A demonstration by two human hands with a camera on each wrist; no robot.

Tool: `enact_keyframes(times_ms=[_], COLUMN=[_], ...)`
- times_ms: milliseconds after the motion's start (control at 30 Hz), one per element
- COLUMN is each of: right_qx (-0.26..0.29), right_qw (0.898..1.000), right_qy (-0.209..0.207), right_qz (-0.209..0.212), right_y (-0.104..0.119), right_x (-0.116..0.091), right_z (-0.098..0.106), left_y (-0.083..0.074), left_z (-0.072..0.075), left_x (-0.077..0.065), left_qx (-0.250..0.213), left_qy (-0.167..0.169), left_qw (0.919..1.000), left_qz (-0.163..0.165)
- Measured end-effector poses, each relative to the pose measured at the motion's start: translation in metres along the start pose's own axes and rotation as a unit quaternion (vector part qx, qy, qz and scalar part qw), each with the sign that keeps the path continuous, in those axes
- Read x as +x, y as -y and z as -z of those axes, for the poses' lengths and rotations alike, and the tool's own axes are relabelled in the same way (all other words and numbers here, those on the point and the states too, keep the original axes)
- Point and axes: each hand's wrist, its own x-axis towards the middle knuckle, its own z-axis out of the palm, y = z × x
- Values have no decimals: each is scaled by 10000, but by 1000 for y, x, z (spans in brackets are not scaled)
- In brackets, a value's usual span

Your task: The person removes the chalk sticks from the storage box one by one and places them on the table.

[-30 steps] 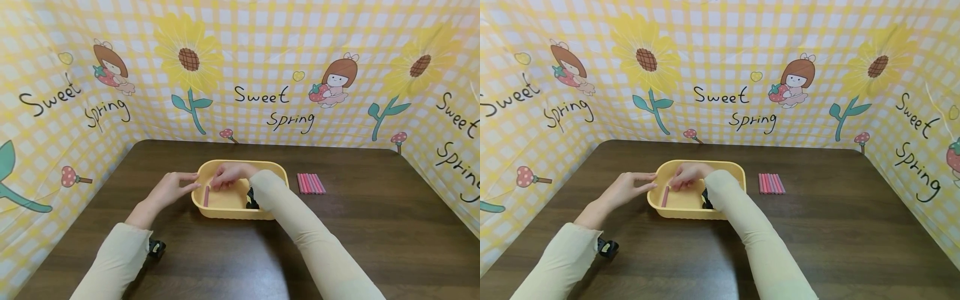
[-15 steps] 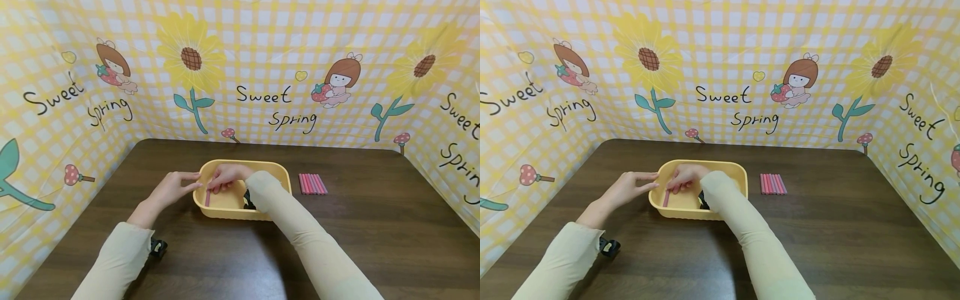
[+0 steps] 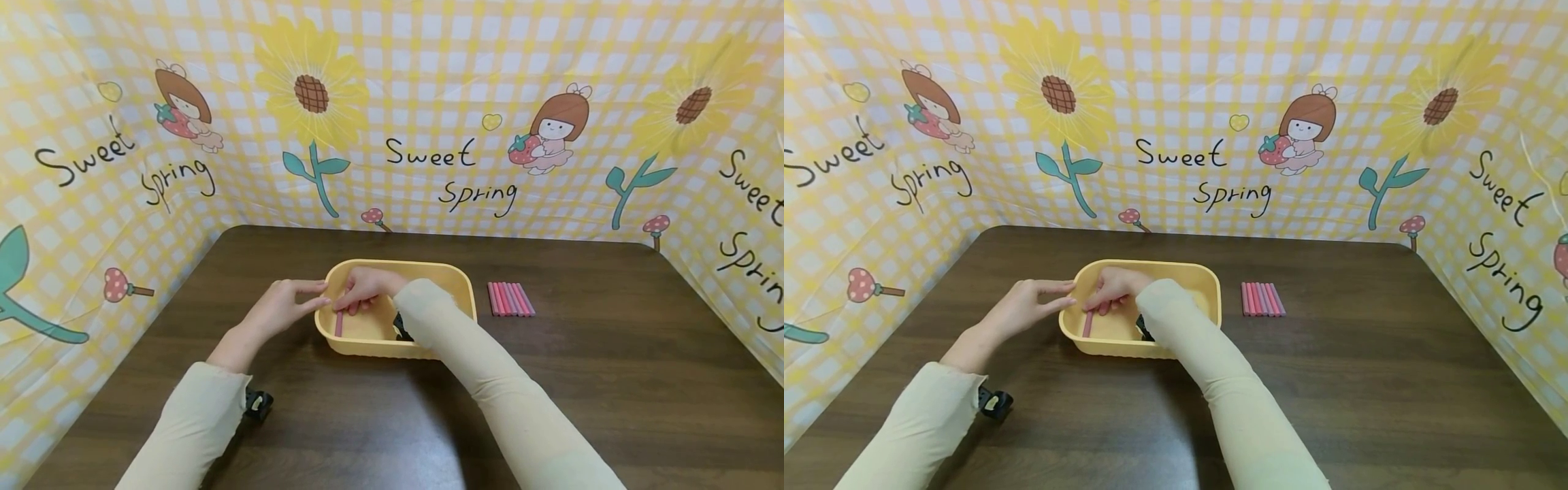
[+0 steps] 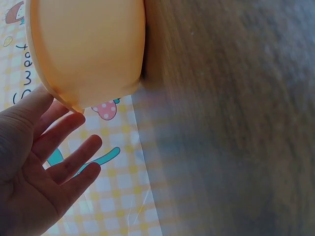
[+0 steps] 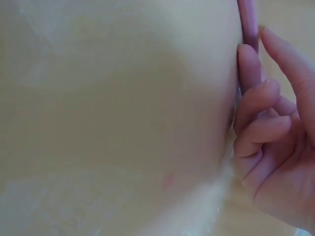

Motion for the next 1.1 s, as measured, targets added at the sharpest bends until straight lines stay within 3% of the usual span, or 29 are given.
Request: enact_keyframes(times_ms=[567, 1100], right_qx=[-278, -459], right_qw=[9996, 9982], right_qy=[-49, 148], right_qz=[-47, 366], right_y=[1, 1], right_x=[2, -3], right_z=[0, 2], left_y=[-1, 1], left_z=[0, -1], left_x=[0, 1], left_qx=[-15, -38], left_qy=[85, 17], left_qw=[9999, 9999], left_qz=[117, 103])
